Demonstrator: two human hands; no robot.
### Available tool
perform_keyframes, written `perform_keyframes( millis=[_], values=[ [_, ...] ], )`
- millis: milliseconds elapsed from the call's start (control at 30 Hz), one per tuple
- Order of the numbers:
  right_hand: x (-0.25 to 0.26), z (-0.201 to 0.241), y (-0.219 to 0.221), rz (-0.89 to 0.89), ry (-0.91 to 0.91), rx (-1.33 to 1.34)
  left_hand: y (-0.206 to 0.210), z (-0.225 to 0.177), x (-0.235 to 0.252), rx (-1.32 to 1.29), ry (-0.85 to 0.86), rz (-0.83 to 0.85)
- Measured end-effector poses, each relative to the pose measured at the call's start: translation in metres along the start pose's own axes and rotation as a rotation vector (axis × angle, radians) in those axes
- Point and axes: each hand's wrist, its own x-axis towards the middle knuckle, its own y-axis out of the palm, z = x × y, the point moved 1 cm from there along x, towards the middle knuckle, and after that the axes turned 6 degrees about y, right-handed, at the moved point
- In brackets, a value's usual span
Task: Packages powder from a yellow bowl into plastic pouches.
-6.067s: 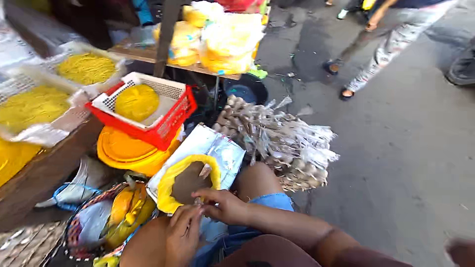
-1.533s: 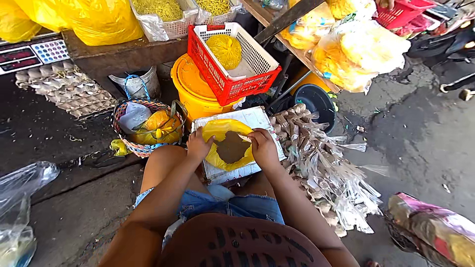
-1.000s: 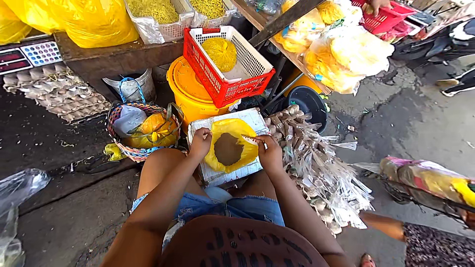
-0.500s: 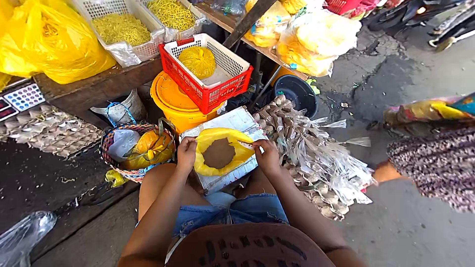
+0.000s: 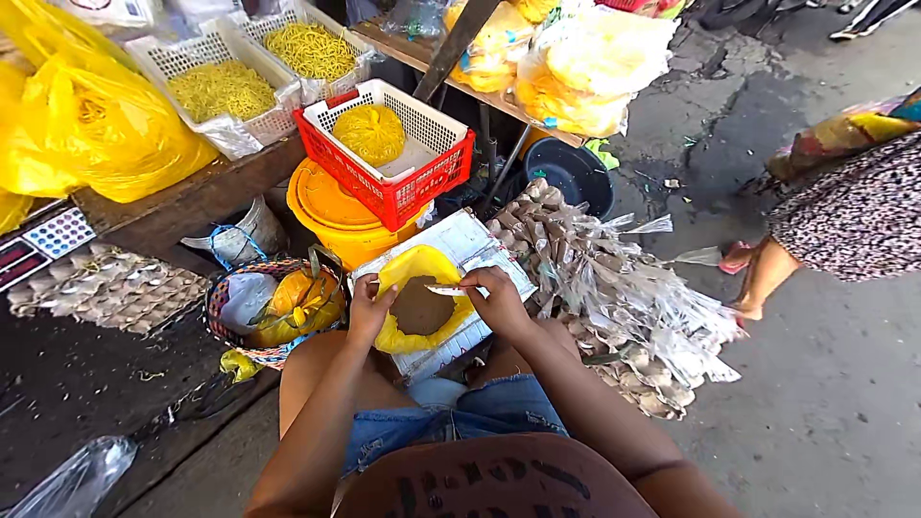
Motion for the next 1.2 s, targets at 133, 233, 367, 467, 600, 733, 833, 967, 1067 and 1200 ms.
perform_keyframes(
  millis=[133, 233, 367, 467, 600, 733, 833, 967, 1067, 1200],
  values=[
    [-0.009, -0.004, -0.003, -0.011, -0.066, 0.032, 0.001, -0.010, 0.006, 0.133, -0.044, 0.070],
    [-0.011, -0.031, -0.010, -0.011, 0.107, -0.013, 0.000, -0.021, 0.010, 0.062, 0.018, 0.068],
    [-0.014, -0.041, -0.019, -0.036, 0.267, -0.064, -0.003, -0.027, 0.013, -0.008, 0.028, 0.103],
    [-0.009, -0.040, -0.015, -0.018, 0.280, -0.076, -0.002, -0.018, 0.026, 0.051, -0.042, 0.117],
    [0.000, -0.036, -0.009, -0.093, 0.207, -0.079, -0.008, -0.014, 0.029, -0.019, -0.021, -0.009],
    [0.015, -0.045, 0.006, 0.001, 0.265, -0.023, -0.017, -0.005, 0.034, -0.113, -0.167, -0.084],
    [0.025, -0.050, 0.015, 0.024, 0.254, 0.079, -0.019, 0.004, 0.032, -0.132, -0.210, -0.148],
    [0.029, -0.055, 0.017, 0.187, 0.472, 0.092, -0.008, 0.011, 0.002, 0.051, -0.197, -0.174],
    [0.029, -0.055, 0.015, 0.170, 0.596, 0.178, 0.003, 0.007, -0.013, 0.080, -0.200, -0.169],
    [0.020, -0.039, 0.006, 0.072, 0.571, 0.311, -0.010, 0.004, 0.001, -0.093, -0.104, -0.223]
  ],
)
